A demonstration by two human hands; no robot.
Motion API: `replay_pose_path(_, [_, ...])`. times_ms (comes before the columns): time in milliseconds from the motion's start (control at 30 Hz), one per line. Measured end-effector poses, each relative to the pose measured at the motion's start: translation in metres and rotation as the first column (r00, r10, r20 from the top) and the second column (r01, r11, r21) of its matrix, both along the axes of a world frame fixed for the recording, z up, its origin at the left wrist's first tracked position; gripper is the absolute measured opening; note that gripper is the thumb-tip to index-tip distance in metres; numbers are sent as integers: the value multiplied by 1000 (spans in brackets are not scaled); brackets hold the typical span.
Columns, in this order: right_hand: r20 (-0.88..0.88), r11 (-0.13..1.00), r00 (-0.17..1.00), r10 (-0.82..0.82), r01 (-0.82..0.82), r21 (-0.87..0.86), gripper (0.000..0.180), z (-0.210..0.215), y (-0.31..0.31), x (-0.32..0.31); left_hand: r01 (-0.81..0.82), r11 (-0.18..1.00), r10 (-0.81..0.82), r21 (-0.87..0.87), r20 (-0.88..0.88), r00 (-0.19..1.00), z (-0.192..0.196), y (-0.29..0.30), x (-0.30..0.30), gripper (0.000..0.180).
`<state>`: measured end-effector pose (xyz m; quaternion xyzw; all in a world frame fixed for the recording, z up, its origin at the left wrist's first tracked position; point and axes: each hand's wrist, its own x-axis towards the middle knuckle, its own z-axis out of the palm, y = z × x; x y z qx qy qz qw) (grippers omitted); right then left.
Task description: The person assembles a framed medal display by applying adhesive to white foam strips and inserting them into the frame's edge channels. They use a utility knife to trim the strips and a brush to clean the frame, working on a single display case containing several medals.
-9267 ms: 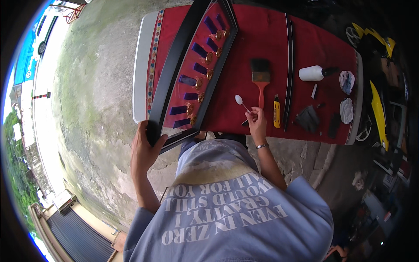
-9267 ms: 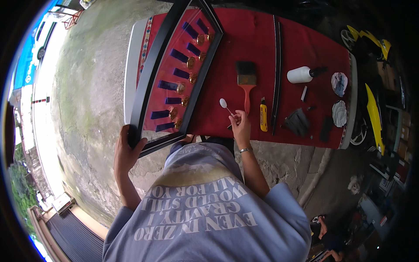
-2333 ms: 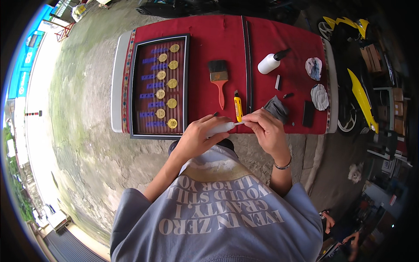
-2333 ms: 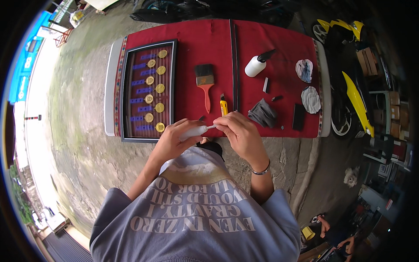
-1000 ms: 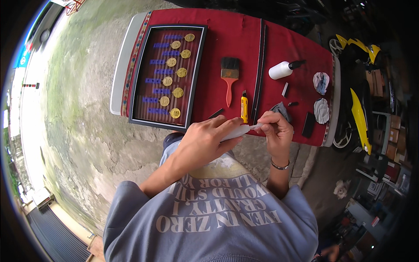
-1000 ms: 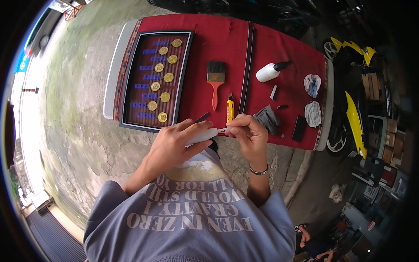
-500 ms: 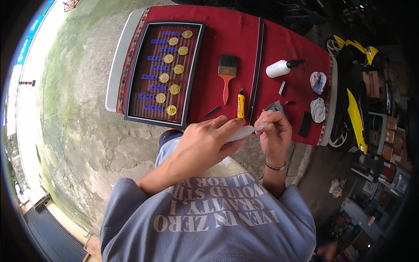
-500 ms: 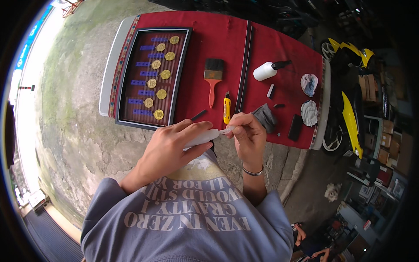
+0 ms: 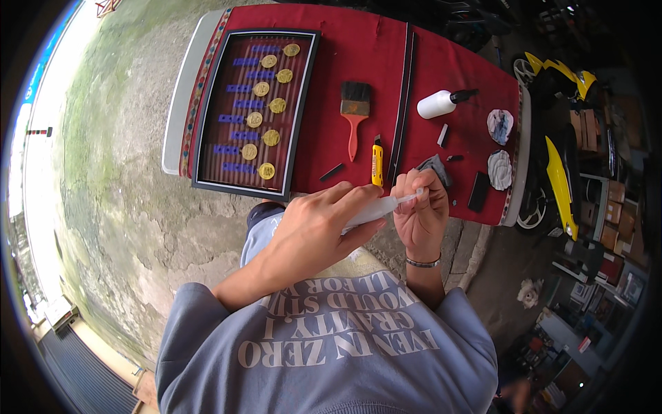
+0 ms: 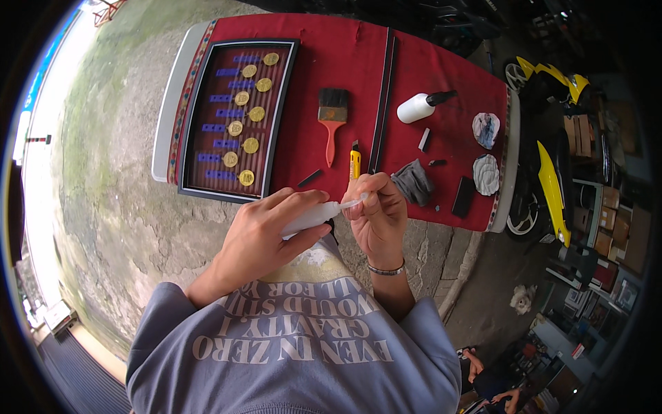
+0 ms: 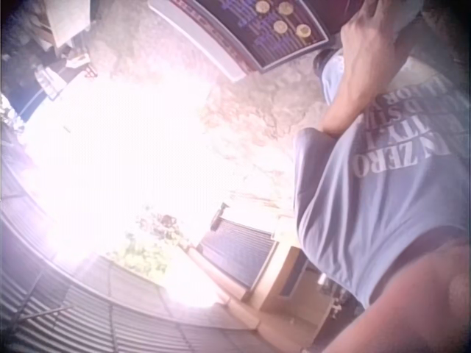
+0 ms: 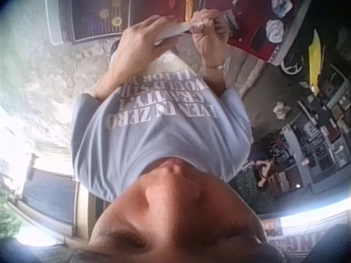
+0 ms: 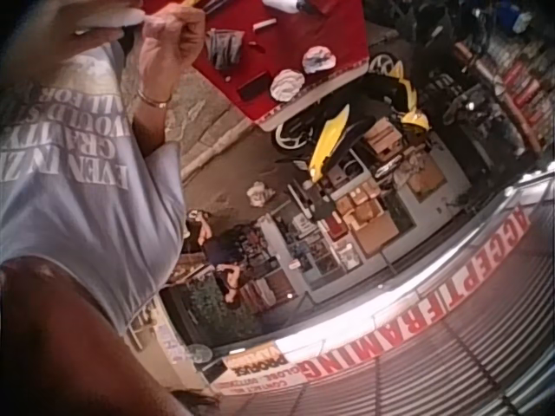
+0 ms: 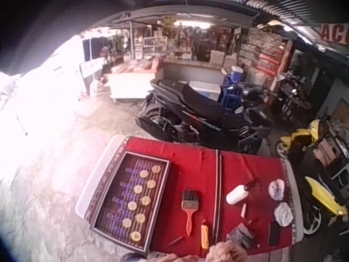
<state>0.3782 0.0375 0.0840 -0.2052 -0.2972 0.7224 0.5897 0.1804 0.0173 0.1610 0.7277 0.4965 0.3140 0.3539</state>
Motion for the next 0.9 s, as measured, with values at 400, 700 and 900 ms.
replay_pose_path(400, [-8,1000,1000,18,-18,16,16,1,0,1,-3,1000,4,19,-4,1000,3,0,0,40])
replay_pose_path(700, [37,1000,999,8,-9,23,12,4,-3,1,-1,1000,2,29,-33,999,3,-1,1,40])
replay_pose_path(900, [160,996,985,-69,59,65,15,4,-5,3,-7,999,10,48,-57,998,4,-2,1,40])
